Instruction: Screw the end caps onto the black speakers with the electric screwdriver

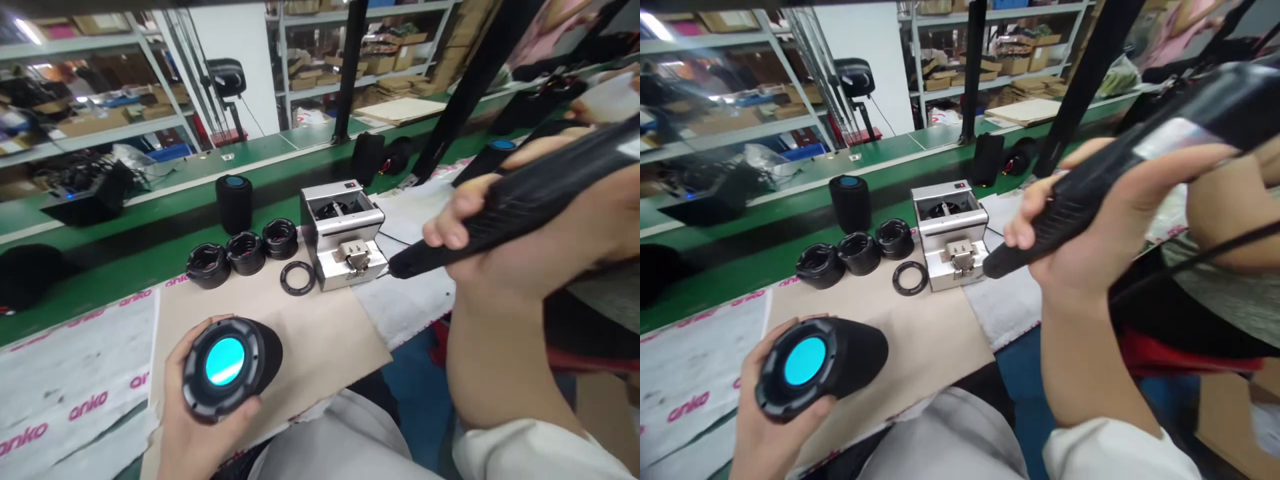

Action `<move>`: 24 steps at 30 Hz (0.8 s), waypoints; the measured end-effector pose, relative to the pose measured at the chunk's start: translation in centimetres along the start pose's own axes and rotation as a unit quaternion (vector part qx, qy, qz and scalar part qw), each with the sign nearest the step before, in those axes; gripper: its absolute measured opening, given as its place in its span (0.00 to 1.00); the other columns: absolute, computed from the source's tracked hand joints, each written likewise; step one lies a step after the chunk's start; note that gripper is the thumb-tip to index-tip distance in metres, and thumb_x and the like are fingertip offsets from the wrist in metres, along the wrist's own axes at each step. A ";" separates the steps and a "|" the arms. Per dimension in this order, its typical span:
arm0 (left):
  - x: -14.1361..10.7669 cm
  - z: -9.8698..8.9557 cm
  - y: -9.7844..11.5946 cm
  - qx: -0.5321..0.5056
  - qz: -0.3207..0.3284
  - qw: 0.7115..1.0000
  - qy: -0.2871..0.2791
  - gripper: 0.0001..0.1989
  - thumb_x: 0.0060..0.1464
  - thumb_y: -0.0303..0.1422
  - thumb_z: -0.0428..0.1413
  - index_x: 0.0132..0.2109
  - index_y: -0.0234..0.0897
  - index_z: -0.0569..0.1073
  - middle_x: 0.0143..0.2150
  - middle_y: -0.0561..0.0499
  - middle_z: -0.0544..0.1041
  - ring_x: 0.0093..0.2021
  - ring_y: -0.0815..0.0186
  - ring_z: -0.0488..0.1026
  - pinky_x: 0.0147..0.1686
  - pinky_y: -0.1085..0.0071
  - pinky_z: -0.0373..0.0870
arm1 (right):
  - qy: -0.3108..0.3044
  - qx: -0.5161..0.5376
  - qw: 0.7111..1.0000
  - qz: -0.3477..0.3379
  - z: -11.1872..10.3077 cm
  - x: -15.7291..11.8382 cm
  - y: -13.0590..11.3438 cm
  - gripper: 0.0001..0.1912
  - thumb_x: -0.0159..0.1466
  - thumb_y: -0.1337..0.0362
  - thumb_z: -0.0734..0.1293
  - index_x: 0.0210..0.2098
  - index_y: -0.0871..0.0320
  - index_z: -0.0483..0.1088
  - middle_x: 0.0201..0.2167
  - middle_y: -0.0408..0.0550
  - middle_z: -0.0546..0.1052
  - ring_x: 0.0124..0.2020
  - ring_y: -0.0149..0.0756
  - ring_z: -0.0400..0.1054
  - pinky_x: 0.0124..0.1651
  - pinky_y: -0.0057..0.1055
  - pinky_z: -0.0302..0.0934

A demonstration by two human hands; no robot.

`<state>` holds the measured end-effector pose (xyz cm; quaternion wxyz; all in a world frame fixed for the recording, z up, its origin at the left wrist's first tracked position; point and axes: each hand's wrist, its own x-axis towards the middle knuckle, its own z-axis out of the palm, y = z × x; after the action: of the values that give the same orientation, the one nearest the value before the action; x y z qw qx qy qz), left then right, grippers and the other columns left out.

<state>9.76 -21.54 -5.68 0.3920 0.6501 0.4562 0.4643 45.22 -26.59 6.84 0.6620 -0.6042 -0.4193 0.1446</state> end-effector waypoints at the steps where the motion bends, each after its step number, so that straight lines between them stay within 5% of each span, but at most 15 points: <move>1: 0.0 0.0 0.3 0.004 -0.015 1.000 0.005 0.50 0.39 0.47 0.80 0.67 0.44 0.71 0.68 0.42 0.75 0.70 0.39 0.71 0.74 0.42 0.63 | 0.028 0.076 0.997 -0.003 0.7 0.2 0.3 0.39 0.57 0.20 0.68 0.38 0.50 0.63 0.28 0.46 0.72 0.25 0.40 0.70 0.27 0.38 0.65; 3: 0.2 0.3 0.6 0.005 -0.019 1.000 0.007 0.48 0.41 0.46 0.79 0.67 0.44 0.71 0.68 0.42 0.75 0.71 0.38 0.70 0.75 0.40 0.61 | 0.027 0.170 0.985 0.007 2.2 0.6 0.6 0.38 0.55 0.24 0.73 0.34 0.52 0.64 0.26 0.45 0.70 0.22 0.37 0.66 0.24 0.37 0.62; 7: 1.7 2.7 1.0 -0.011 0.048 0.998 -0.034 0.44 0.44 0.44 0.78 0.66 0.44 0.72 0.64 0.44 0.78 0.65 0.44 0.77 0.66 0.52 0.73 | -0.038 0.157 0.987 0.029 4.2 1.6 1.1 0.37 0.55 0.23 0.72 0.36 0.50 0.65 0.25 0.44 0.69 0.21 0.35 0.64 0.25 0.38 0.63; 13: 3.6 7.2 1.4 -0.079 0.121 0.979 -0.141 0.44 0.48 0.48 0.78 0.68 0.48 0.71 0.64 0.47 0.79 0.61 0.52 0.82 0.58 0.62 0.80 | -0.066 0.201 0.977 -0.037 5.8 2.5 2.6 0.36 0.57 0.28 0.76 0.31 0.54 0.67 0.20 0.41 0.69 0.17 0.31 0.64 0.19 0.33 0.57; 18: 3.5 7.5 1.6 -0.079 0.133 0.976 -0.153 0.43 0.51 0.46 0.77 0.69 0.50 0.70 0.64 0.48 0.79 0.62 0.54 0.82 0.59 0.64 0.80 | -0.070 0.241 0.962 -0.107 7.4 2.8 3.8 0.33 0.66 0.35 0.74 0.25 0.56 0.65 0.17 0.40 0.67 0.14 0.29 0.61 0.15 0.31 0.50; 24: 3.6 7.5 1.3 -0.068 0.123 0.979 -0.147 0.44 0.48 0.46 0.77 0.68 0.45 0.69 0.65 0.43 0.78 0.62 0.49 0.82 0.59 0.59 0.81 | -0.079 0.229 0.968 -0.058 7.4 2.7 3.9 0.37 0.61 0.28 0.73 0.26 0.56 0.64 0.17 0.40 0.67 0.12 0.28 0.60 0.13 0.29 0.51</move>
<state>17.78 -19.09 -5.57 0.4384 0.7340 0.2774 0.4383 42.68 -18.80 3.64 0.7547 -0.3974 -0.4604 0.2458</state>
